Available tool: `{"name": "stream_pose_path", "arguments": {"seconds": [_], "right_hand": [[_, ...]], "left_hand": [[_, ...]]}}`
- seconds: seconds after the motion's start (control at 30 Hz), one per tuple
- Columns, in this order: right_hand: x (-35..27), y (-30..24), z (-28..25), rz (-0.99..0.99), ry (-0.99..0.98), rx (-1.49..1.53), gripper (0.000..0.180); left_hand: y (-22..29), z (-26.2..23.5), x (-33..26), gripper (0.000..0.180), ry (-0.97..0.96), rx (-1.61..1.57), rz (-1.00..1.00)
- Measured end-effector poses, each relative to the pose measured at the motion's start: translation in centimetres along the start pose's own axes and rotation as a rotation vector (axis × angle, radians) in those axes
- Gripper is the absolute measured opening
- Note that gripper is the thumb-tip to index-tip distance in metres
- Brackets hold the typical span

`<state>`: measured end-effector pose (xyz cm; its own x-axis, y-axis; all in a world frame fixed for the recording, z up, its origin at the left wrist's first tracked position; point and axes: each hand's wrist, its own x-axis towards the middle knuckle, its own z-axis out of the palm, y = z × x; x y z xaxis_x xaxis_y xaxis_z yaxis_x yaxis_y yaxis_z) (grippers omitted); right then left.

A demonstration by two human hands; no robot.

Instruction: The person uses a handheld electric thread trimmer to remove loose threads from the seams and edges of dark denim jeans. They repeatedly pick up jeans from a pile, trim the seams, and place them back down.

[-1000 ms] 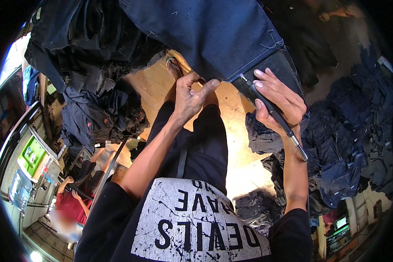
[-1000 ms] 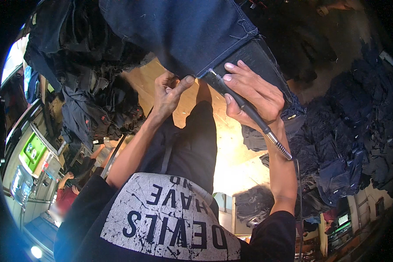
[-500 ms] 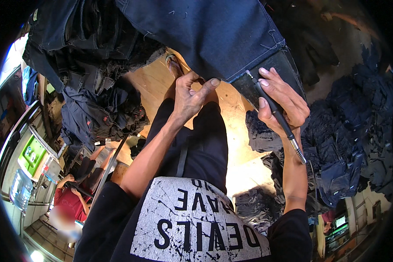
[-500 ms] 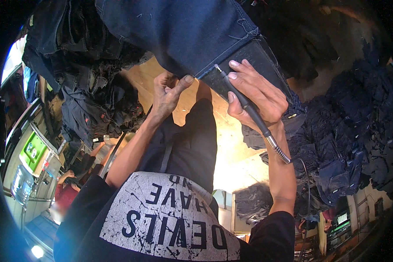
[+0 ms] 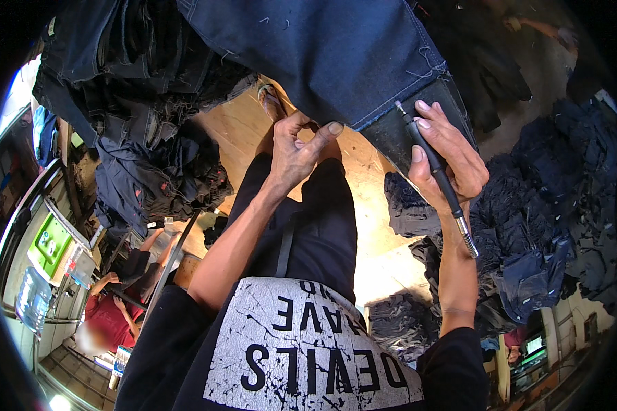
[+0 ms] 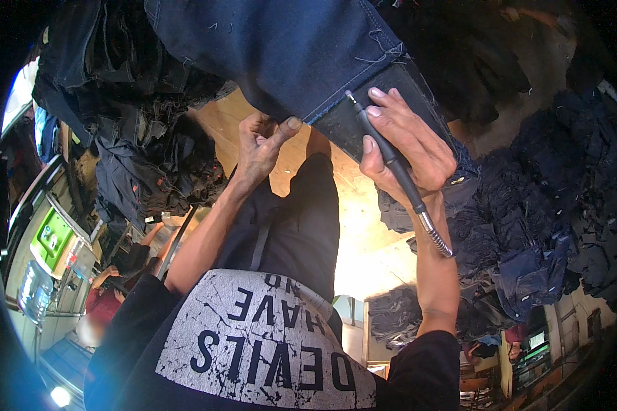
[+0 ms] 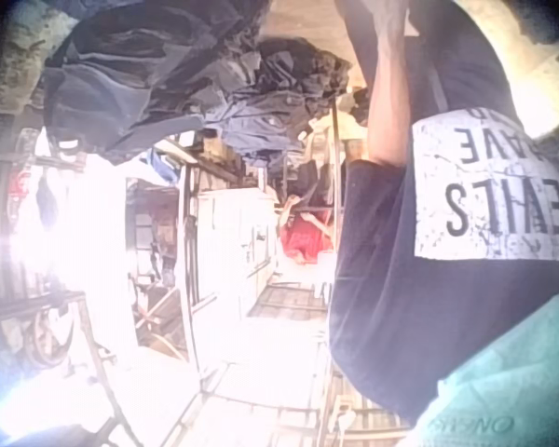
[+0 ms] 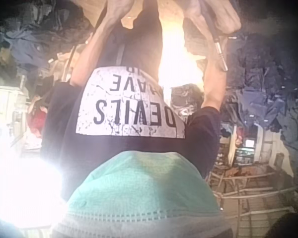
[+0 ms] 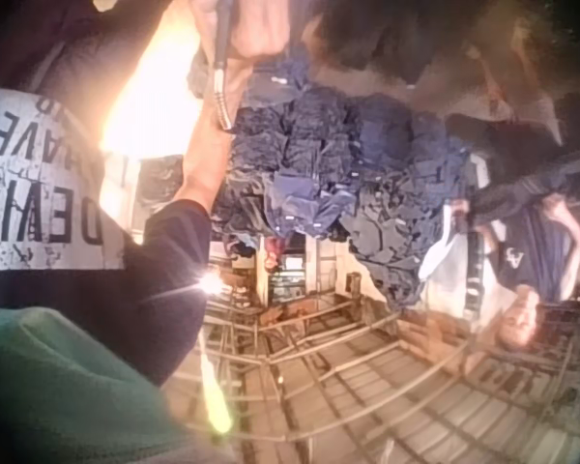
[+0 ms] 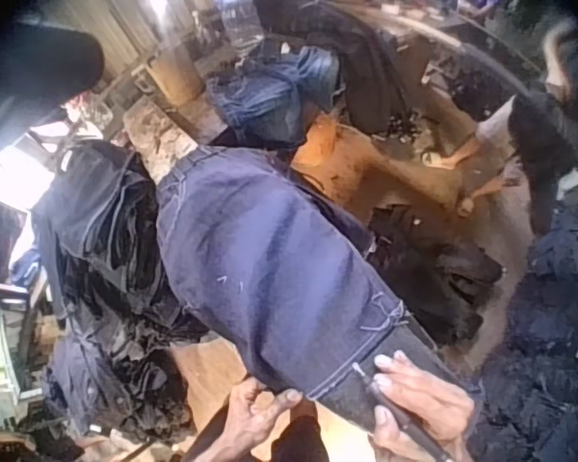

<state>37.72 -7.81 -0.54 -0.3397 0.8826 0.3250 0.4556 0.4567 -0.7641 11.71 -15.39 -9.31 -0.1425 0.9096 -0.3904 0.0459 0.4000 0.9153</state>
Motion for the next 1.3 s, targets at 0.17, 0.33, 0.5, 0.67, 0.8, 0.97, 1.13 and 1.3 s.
{"name": "stream_pose_path", "arguments": {"seconds": [0.17, 0.33, 0.5, 0.67, 0.8, 0.97, 1.13, 1.3], "right_hand": [[-0.1, 0.1, 0.2, 0.025, 0.043, -0.007, 0.033], [-0.1, 0.3, 0.1, 0.053, 0.065, -0.026, 0.033], [-0.1, 0.2, -0.1, 0.079, 0.082, -0.055, 0.033], [-0.1, 0.2, -0.1, 0.106, 0.094, -0.084, 0.032], [-0.2, -0.1, -0.3, 0.13, 0.165, -0.064, 0.031], [-0.1, -0.2, -0.4, 0.178, 0.099, -0.104, 0.031], [0.0, 0.0, -0.2, 0.181, 0.139, -0.126, 0.031], [0.0, 0.3, -0.1, 0.126, 0.123, -0.085, 0.03]], "left_hand": [[0.2, 0.0, -0.1, 0.048, -0.008, 0.01, -0.027], [0.1, -0.1, 0.1, 0.045, -0.018, -0.008, -0.014], [0.3, 0.0, 0.2, 0.044, -0.006, -0.014, 0.014], [1.7, -0.3, 0.1, 0.043, -0.031, 0.091, -0.062], [2.1, -0.4, 0.0, 0.043, -0.032, 0.081, -0.079], [1.1, -0.1, 0.4, 0.045, 0.004, 0.041, -0.005], [0.2, 0.0, 0.5, 0.047, 0.0, 0.034, 0.015], [-0.2, 0.1, 0.5, 0.049, 0.008, 0.028, 0.017]]}}
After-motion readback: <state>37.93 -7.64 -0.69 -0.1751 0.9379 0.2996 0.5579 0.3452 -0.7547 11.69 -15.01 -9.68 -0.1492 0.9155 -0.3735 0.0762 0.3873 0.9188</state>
